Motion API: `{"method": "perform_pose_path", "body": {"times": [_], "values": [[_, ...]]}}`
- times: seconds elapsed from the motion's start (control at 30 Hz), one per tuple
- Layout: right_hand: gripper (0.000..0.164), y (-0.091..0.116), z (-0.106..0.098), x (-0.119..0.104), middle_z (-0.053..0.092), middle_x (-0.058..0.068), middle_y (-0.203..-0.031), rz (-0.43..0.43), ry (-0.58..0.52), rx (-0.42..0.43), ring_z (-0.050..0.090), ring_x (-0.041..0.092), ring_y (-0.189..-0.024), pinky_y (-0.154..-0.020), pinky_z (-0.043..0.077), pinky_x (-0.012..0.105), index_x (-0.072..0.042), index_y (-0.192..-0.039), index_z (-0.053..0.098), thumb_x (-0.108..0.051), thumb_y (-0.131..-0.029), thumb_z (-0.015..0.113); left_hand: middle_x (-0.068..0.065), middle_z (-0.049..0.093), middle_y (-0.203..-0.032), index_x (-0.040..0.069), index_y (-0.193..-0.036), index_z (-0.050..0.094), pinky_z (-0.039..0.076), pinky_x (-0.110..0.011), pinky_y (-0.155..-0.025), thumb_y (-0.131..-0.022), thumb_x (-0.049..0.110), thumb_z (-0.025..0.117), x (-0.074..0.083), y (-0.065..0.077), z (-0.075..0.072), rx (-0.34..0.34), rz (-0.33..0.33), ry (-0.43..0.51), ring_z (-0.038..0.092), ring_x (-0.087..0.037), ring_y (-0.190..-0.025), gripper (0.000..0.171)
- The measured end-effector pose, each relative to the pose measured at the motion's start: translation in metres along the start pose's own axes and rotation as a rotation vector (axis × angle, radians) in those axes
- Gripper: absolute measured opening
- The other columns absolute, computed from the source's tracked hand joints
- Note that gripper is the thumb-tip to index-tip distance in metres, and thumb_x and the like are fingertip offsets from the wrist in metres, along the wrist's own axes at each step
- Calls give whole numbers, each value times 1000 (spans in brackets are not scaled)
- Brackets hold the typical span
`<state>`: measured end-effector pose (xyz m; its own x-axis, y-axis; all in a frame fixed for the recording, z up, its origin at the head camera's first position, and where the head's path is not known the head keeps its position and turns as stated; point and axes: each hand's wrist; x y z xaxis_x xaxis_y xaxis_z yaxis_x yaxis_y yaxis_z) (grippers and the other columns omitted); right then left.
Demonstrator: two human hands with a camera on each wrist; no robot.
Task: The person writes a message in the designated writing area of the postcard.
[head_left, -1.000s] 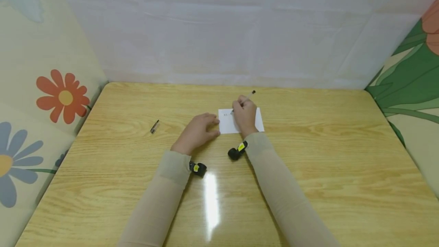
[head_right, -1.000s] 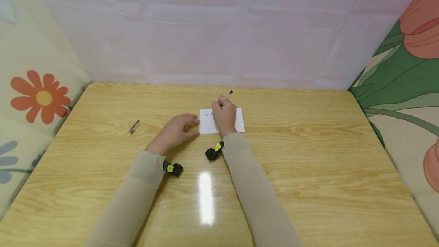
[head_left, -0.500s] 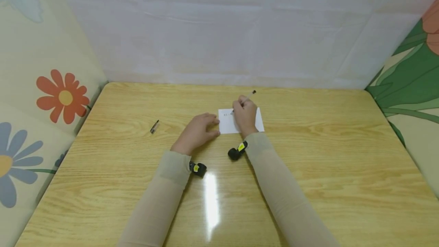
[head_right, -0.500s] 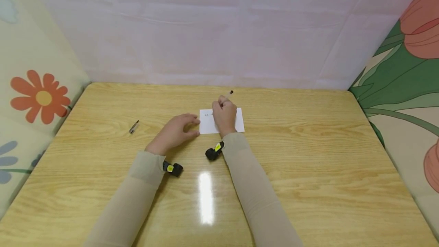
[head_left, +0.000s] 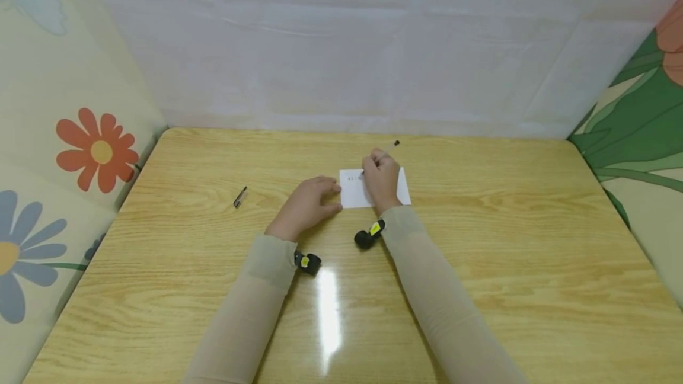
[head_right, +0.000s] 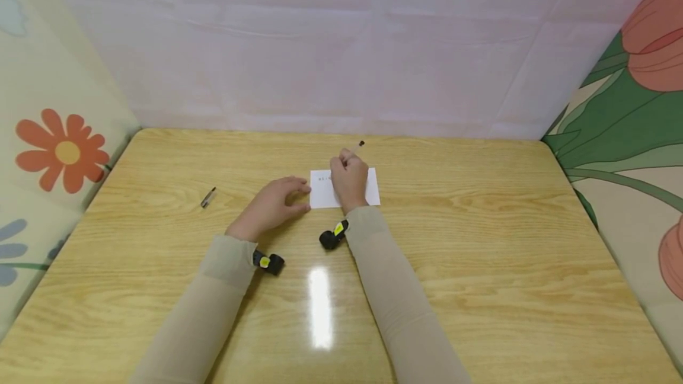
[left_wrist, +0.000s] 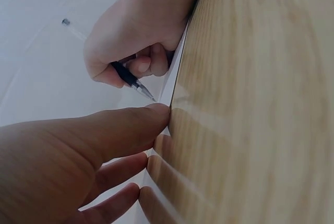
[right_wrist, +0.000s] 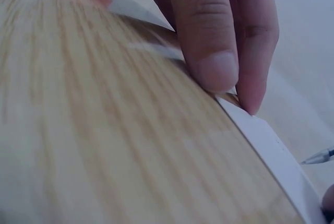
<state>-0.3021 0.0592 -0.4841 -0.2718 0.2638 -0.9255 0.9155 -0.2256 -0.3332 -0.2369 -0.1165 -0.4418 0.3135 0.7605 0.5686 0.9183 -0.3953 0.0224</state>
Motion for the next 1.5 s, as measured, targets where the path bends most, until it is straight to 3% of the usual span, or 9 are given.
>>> {"method": "perform_pose_path", "body": {"times": [0.2,0.77,0.97,1.27,1.5], "values": [[32,1,0,0,32,-1,-54,19,-30,33,30,14,-51,-46,23,24,-14,-57,35,-4,-83,51,-17,52,-149,2,-136,62,24,-53,-122,-96,21,72,0,0,0,-13,-19,0,38,-38,-144,46],[27,-4,-5,2,41,0,-57,67,-56,-44,38,14,-55,-50,32,23,-13,-57,44,-4,-80,54,-18,55,-145,5,-135,63,28,-55,-120,-96,19,71,-1,-1,2,-6,13,11,43,-40,-141,42],[28,-2,-6,3,38,-1,-54,28,-58,22,36,15,-53,-49,28,24,-13,-57,40,-2,-81,51,-19,56,-144,4,-133,64,33,-53,-118,-96,18,71,-1,-1,1,-10,21,3,48,-39,-136,40],[29,-2,-5,3,35,-1,-55,21,-23,-13,33,14,-53,-48,26,23,-13,-57,38,-4,-80,51,-18,52,-148,5,-134,64,24,-55,-122,-97,20,70,-2,-2,1,-22,10,-22,37,-41,-144,41],[28,-2,-5,1,36,-1,-55,29,-12,-21,34,15,-53,-48,27,23,-13,-57,39,-2,-79,52,-17,52,-149,6,-135,64,24,-54,-122,-97,21,70,-2,-2,1,-29,4,-19,38,-39,-144,41]]}}
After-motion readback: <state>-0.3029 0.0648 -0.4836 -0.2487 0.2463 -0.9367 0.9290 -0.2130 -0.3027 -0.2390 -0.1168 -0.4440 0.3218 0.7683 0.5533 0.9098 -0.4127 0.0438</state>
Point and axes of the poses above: each hand's wrist, its own y-axis away from the middle knuckle, its own z-axis out of the palm, x = y × z
